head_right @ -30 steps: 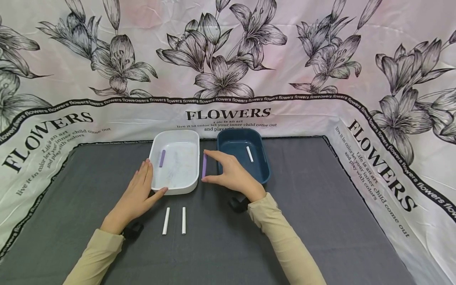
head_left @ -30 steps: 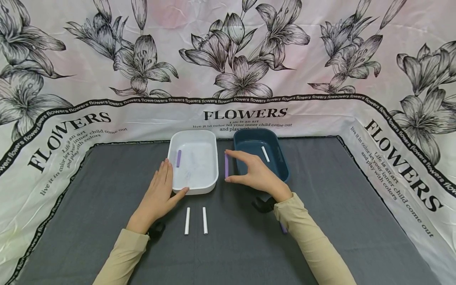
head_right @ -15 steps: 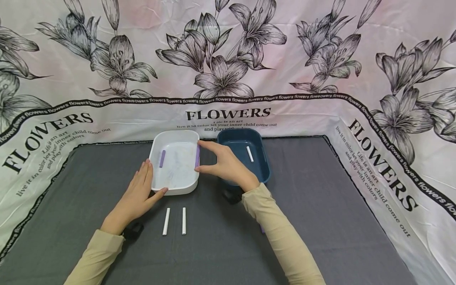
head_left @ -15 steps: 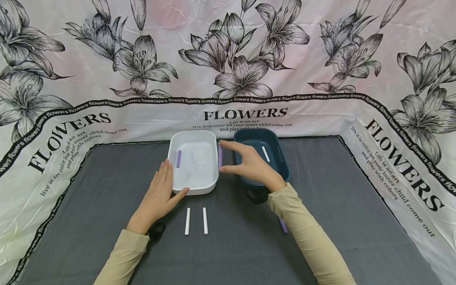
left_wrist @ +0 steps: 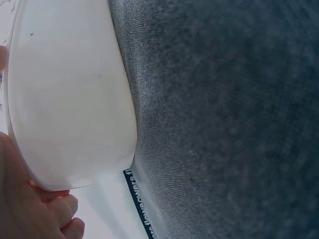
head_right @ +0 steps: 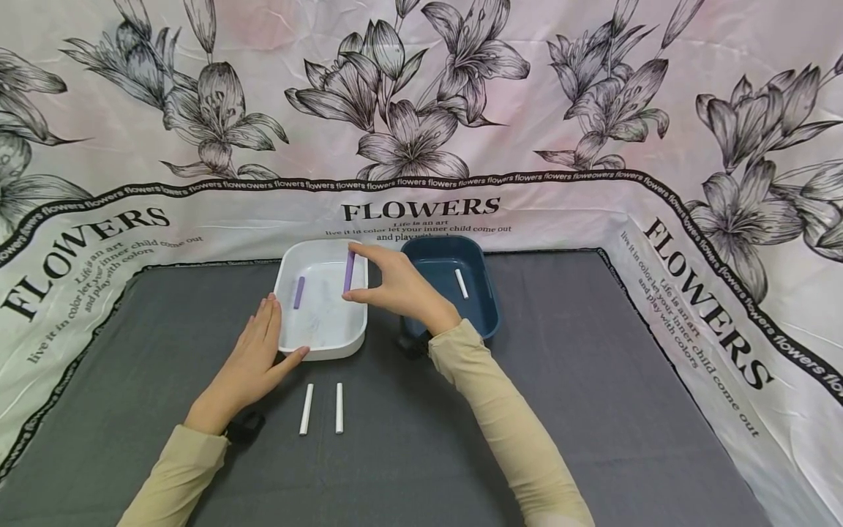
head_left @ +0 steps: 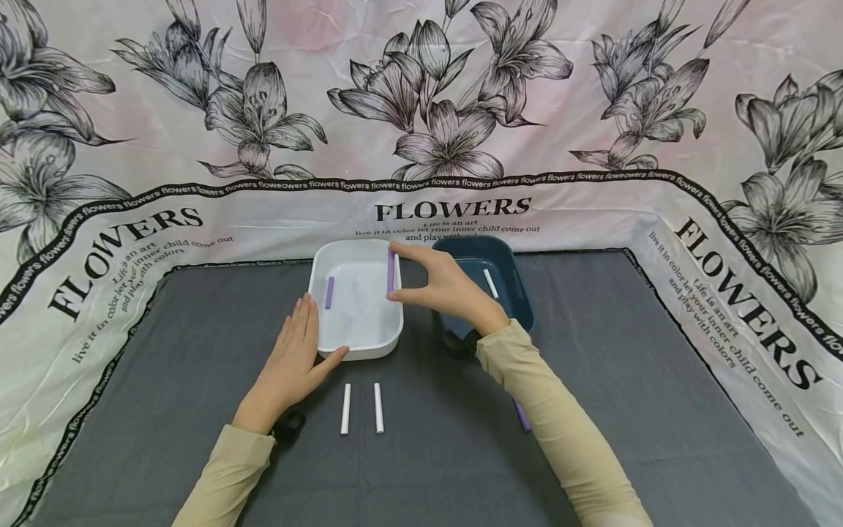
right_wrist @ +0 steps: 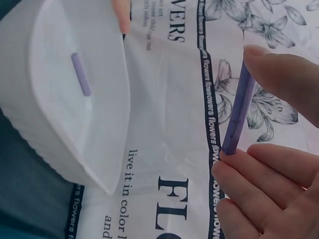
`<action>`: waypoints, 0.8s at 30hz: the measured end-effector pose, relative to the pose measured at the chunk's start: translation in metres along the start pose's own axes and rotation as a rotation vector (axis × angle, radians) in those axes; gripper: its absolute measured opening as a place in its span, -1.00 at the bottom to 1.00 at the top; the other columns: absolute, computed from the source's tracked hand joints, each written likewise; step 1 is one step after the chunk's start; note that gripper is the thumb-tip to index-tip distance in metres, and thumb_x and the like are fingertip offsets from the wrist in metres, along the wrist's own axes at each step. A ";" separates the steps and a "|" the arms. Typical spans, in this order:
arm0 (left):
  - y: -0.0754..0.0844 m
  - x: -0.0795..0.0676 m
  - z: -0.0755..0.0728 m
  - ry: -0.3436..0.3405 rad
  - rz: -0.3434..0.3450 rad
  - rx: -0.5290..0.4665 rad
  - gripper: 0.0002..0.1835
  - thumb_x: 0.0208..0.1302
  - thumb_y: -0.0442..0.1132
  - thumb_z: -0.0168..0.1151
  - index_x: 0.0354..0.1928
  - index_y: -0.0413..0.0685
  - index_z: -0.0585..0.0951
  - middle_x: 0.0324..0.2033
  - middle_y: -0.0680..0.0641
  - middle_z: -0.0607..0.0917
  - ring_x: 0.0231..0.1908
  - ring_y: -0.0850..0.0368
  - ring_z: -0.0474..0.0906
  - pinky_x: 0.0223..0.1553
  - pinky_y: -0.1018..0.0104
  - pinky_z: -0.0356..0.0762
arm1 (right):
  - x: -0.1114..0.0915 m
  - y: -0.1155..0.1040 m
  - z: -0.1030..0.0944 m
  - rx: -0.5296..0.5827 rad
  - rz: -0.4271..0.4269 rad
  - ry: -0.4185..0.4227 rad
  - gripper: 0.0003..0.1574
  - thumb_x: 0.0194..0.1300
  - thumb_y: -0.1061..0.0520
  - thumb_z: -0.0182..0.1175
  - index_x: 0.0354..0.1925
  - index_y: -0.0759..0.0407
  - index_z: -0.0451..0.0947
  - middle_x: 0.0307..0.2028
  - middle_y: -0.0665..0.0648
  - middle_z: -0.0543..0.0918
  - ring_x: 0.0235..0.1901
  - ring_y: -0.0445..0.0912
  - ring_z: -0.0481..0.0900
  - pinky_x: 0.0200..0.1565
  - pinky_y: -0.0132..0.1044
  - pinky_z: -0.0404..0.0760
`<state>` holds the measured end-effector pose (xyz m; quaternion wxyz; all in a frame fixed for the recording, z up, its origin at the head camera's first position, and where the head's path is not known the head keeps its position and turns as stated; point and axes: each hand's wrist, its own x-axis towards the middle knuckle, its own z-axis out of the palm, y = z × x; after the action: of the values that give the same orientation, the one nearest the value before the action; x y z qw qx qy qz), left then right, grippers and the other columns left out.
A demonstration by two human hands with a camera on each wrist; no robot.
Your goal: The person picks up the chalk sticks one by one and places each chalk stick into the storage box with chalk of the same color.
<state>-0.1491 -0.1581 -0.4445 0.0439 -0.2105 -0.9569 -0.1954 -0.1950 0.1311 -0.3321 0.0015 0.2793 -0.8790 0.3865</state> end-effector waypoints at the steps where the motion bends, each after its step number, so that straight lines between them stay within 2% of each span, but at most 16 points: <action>1: 0.000 0.000 0.000 -0.001 0.000 0.001 0.10 0.40 0.31 0.02 0.51 -0.42 -0.21 0.52 -0.36 -0.22 0.52 -0.23 -0.31 0.44 -0.21 -0.14 | 0.003 -0.001 0.001 0.000 0.000 -0.004 -0.01 0.20 -0.02 0.45 0.47 0.15 0.25 0.42 0.10 0.35 0.41 -0.04 0.26 0.36 -0.08 0.29; 12: -0.001 0.000 0.001 -0.011 -0.008 0.002 0.12 0.39 0.33 0.02 0.51 -0.42 -0.21 0.53 -0.35 -0.23 0.52 -0.22 -0.33 0.44 -0.21 -0.15 | 0.032 -0.006 0.007 -0.012 0.034 -0.054 -0.01 0.21 -0.06 0.43 0.48 0.09 0.24 0.43 0.08 0.33 0.42 -0.04 0.23 0.35 -0.10 0.31; 18: -0.001 0.000 0.000 -0.026 -0.014 0.004 0.12 0.39 0.35 -0.01 0.52 -0.40 -0.23 0.53 -0.33 -0.25 0.52 -0.21 -0.34 0.45 -0.19 -0.18 | 0.048 -0.001 0.012 -0.015 0.022 -0.061 -0.01 0.21 -0.06 0.43 0.48 0.10 0.24 0.42 0.06 0.35 0.42 -0.07 0.25 0.38 -0.14 0.26; 24: -0.002 0.001 0.001 -0.029 -0.012 -0.001 0.13 0.39 0.35 -0.01 0.52 -0.39 -0.25 0.53 -0.33 -0.27 0.52 -0.19 -0.37 0.46 -0.17 -0.21 | 0.061 0.007 0.019 0.005 0.047 -0.062 0.00 0.20 -0.12 0.43 0.48 0.05 0.26 0.41 0.05 0.37 0.41 -0.08 0.27 0.37 -0.08 0.29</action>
<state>-0.1509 -0.1588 -0.4458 0.0288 -0.2073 -0.9586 -0.1929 -0.2458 0.0923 -0.3363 -0.0354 0.2703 -0.8840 0.3798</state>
